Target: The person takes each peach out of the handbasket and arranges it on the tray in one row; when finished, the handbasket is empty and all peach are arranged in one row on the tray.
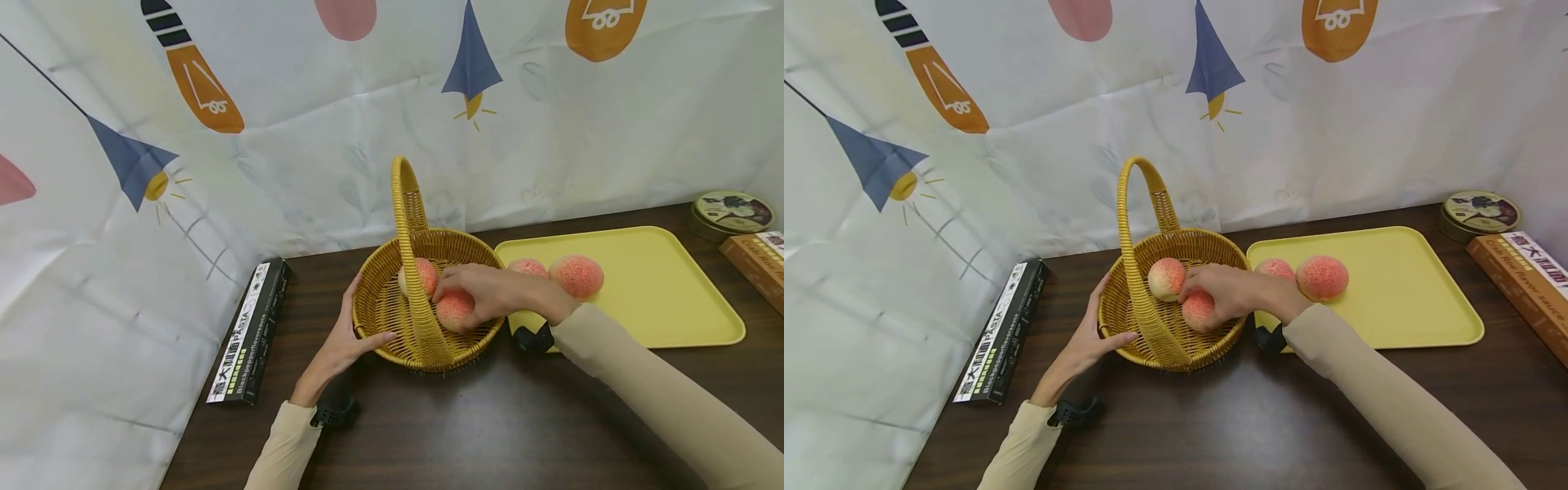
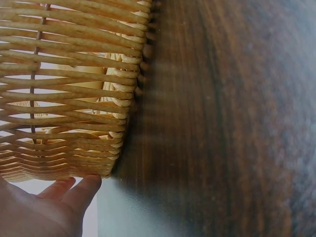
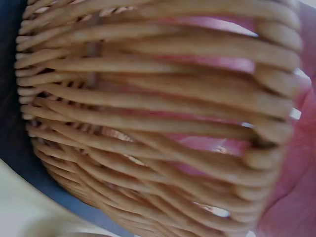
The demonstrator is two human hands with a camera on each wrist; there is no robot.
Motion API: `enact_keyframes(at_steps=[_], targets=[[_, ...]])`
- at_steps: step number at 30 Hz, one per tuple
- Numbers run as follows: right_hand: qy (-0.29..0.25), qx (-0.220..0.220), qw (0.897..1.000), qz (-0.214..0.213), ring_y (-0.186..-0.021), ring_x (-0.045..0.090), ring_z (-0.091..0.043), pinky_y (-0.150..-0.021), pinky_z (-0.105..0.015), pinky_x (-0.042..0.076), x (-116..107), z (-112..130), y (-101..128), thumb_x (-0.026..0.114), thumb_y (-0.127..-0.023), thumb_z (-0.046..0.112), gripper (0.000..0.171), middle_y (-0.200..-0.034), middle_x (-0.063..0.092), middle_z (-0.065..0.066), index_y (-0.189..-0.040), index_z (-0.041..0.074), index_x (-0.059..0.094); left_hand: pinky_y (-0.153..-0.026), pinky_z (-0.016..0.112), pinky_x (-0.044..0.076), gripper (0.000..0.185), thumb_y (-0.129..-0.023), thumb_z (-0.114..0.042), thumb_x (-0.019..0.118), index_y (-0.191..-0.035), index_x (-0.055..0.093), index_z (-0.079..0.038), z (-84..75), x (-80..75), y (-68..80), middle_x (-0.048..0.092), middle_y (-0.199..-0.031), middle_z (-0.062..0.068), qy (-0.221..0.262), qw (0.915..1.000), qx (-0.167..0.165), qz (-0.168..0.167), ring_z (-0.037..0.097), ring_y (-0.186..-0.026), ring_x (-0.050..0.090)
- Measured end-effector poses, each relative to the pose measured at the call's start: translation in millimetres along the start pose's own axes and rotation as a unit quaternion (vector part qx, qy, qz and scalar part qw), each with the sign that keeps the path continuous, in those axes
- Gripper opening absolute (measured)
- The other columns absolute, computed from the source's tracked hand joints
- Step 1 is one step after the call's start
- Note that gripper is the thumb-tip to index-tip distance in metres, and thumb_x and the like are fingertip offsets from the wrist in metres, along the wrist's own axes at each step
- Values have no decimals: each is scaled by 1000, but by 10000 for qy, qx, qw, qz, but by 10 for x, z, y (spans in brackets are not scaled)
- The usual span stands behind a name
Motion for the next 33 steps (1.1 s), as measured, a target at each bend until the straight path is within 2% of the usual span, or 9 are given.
enact_keyframes(at_steps=[4, 10, 16, 21, 27, 33], targets=[[-196, -59, 9995, -237, -116, 61, -24, -101, -49, 48, 54, 11, 6, 89, -84, 19, 41, -122, 64, -5, -120, 9, 73, -117, 60, 29, 120, -87, -39, 87, -169, 1, -30, 4, 2, 0, 11, -172, 10, -20, 10000, 12, 15, 36, -153, 26], [-358, -93, 9982, -464, -117, 59, -26, -100, -48, 50, 144, -6, 31, 94, -80, 20, 53, -126, 60, -6, -127, 10, 70, -117, 61, 28, 118, -87, -41, 86, -169, 0, -31, 28, 7, 7, 9, -173, 10, -38, 10000, 50, 38, 36, -154, 24], [-282, -163, 9983, -481, -116, 59, -25, -101, -49, 48, 190, 10, 9, 94, -81, 24, 53, -123, 60, -4, -127, 11, 69, -117, 61, 27, 118, -87, -42, 86, -169, 1, -32, 19, -6, 12, 9, -173, 9, -83, 10000, 4, 14, 36, -154, 24], [-341, -264, 9986, -298, -117, 59, -23, -102, -47, 47, 213, 46, -24, 94, -80, 26, 58, -123, 61, -3, -130, 11, 69, -116, 61, 29, 118, -88, -42, 86, -169, 0, -32, 12, -8, 9, 10, -172, 10, -64, 10000, 3, 49, 36, -153, 25], [-322, -258, 9991, -136, -126, 57, -25, -108, -49, 44, 225, 95, -71, 93, -80, 19, 64, -133, 62, -6, -135, 9, 64, -114, 61, 32, 117, -88, -41, 86, -169, 1, -33, 1, -29, 13, 10, -172, 9, -85, 10000, 21, -6, 37, -151, 28], [-367, -451, 9980, -229, -121, 58, -17, -105, -44, 47, 229, 98, 9, 93, -81, 27, 60, -128, 62, 2, -134, 16, 67, -116, 59, 31, 118, -88, -38, 86, -169, 0, -31, 22, 2, 19, 11, -172, 9, -93, 10000, -28, 18, 36, -151, 29]])
Point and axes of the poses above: each hand's wrist, its own y-axis away from the middle knuckle, its own x-axis out of the palm, z = x × y, the point moved 1 cm from there along -y, towards the middle knuckle
